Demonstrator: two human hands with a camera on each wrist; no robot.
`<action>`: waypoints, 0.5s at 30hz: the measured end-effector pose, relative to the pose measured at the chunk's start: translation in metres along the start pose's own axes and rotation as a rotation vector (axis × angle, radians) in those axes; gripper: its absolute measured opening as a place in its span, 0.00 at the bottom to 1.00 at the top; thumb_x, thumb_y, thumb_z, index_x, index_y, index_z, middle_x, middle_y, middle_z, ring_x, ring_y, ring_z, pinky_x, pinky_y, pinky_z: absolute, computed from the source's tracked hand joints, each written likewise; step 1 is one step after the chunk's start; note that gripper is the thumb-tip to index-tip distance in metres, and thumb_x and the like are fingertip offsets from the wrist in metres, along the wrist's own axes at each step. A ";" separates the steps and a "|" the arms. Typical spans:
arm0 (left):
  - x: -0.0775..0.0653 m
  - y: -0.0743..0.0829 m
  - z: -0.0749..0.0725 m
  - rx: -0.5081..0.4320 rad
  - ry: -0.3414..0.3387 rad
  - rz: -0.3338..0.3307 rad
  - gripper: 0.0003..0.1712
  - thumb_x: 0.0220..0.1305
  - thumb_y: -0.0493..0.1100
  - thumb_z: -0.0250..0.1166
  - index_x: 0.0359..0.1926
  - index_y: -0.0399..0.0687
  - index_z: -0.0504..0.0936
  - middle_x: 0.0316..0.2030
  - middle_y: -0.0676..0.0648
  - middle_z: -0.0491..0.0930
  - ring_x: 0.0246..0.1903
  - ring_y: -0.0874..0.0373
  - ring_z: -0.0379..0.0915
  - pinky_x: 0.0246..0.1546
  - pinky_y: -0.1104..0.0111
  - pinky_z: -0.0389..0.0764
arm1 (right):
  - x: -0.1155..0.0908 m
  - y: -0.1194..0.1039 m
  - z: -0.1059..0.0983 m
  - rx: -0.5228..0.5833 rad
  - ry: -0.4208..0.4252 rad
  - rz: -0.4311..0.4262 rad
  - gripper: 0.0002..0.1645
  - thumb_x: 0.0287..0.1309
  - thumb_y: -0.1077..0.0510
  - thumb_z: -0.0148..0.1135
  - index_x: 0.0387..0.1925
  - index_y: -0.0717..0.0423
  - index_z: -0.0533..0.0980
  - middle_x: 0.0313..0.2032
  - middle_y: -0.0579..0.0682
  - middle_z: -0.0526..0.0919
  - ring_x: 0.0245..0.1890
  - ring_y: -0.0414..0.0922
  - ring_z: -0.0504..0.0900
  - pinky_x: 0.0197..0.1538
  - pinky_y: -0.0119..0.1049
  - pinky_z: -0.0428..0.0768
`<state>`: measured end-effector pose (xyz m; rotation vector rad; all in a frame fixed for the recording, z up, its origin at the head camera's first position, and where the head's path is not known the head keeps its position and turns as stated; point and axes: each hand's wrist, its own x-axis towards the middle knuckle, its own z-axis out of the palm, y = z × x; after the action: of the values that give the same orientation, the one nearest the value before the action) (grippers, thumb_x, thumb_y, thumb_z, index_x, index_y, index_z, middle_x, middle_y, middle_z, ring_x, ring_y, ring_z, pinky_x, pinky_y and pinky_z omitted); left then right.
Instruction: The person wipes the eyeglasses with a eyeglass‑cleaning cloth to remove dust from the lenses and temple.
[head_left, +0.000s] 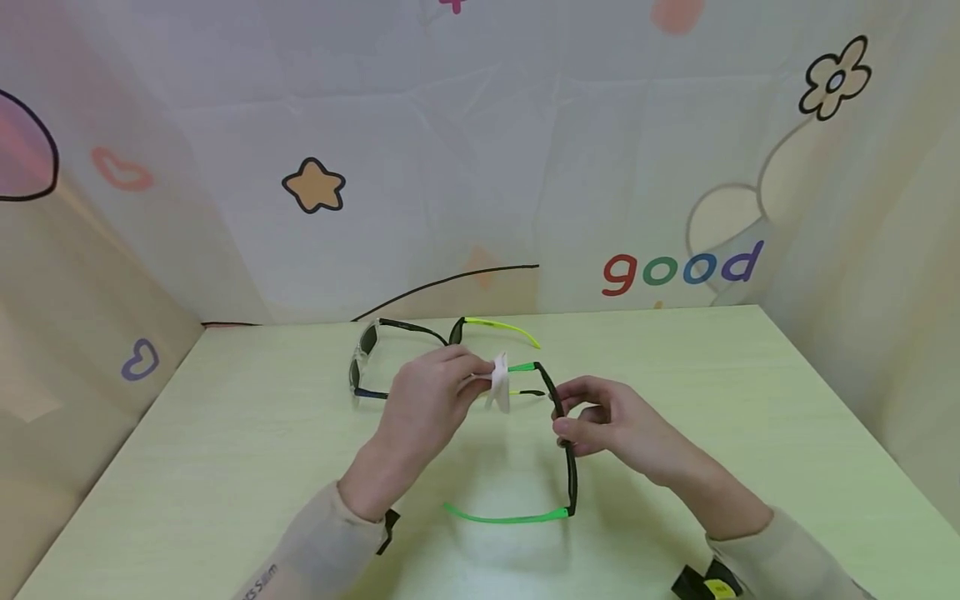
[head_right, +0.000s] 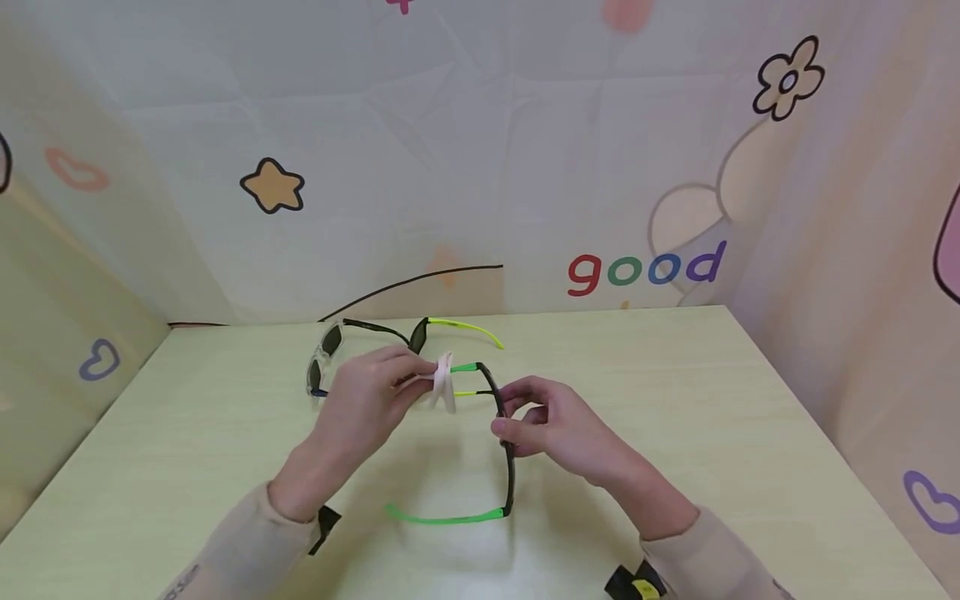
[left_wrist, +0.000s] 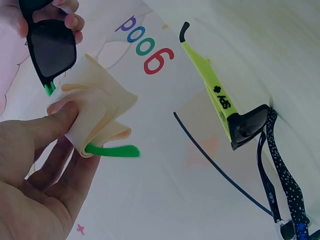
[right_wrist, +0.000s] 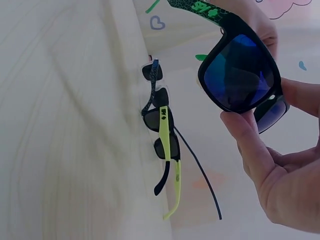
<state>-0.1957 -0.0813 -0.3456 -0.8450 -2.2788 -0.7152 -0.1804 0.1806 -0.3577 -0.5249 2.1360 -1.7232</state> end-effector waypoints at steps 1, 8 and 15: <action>0.000 -0.001 0.000 0.002 -0.001 -0.006 0.10 0.52 0.35 0.80 0.37 0.42 0.91 0.34 0.52 0.87 0.30 0.59 0.83 0.29 0.71 0.83 | -0.001 0.000 -0.002 0.001 0.005 0.003 0.24 0.68 0.58 0.67 0.56 0.70 0.71 0.45 0.61 0.78 0.39 0.53 0.85 0.47 0.48 0.87; -0.004 -0.008 -0.004 -0.019 -0.003 -0.058 0.10 0.53 0.34 0.80 0.37 0.40 0.90 0.34 0.49 0.87 0.30 0.58 0.83 0.30 0.70 0.83 | -0.008 -0.002 -0.013 0.026 0.048 0.002 0.27 0.69 0.59 0.65 0.60 0.73 0.68 0.45 0.60 0.80 0.44 0.51 0.85 0.48 0.45 0.87; -0.008 -0.014 -0.005 -0.047 0.012 -0.104 0.09 0.52 0.33 0.80 0.36 0.41 0.90 0.32 0.50 0.85 0.27 0.59 0.80 0.29 0.71 0.82 | -0.011 -0.003 -0.020 0.025 0.076 -0.031 0.28 0.69 0.60 0.64 0.61 0.74 0.67 0.48 0.61 0.79 0.45 0.52 0.86 0.49 0.44 0.87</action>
<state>-0.1988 -0.0967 -0.3516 -0.7461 -2.3164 -0.8207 -0.1804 0.2022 -0.3501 -0.4960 2.1654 -1.8120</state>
